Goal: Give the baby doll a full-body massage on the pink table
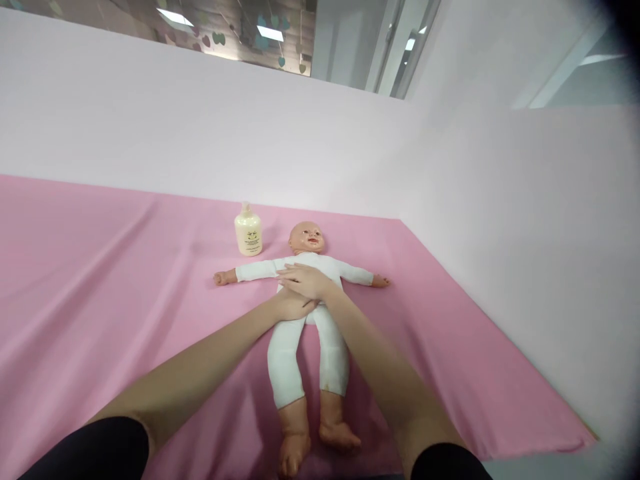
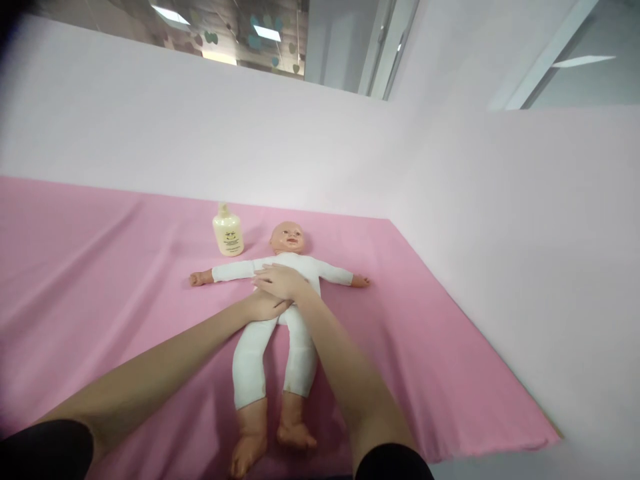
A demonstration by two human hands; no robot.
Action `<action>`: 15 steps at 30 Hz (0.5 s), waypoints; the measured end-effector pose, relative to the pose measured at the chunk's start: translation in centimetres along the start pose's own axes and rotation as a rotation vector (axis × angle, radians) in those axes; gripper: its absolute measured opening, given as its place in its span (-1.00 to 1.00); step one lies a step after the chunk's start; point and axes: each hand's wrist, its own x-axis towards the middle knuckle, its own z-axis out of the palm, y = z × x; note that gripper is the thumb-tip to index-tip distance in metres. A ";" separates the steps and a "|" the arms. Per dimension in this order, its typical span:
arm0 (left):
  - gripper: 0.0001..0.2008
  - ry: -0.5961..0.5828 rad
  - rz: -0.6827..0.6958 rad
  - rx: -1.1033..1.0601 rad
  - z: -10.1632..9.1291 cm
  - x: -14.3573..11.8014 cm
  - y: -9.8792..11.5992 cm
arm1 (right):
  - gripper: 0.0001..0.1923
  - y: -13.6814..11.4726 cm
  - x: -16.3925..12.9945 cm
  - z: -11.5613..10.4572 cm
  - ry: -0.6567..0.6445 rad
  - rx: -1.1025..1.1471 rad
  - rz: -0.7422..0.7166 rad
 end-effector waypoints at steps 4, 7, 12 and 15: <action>-0.63 0.014 0.059 0.032 -0.4 0.5 0.5 | -0.61 1.9 -0.5 -0.4 0.063 0.037 0.032; -0.68 0.020 0.068 0.015 -0.5 0.7 0.5 | -0.59 2.9 -1.1 -0.4 0.110 0.033 0.084; -0.68 0.120 0.088 -0.090 -0.5 0.7 0.3 | -0.57 3.4 -2.2 0.1 0.224 0.019 0.227; -0.65 0.186 0.082 -0.168 -0.5 0.7 0.2 | -0.55 2.9 -2.7 0.6 0.295 0.010 0.339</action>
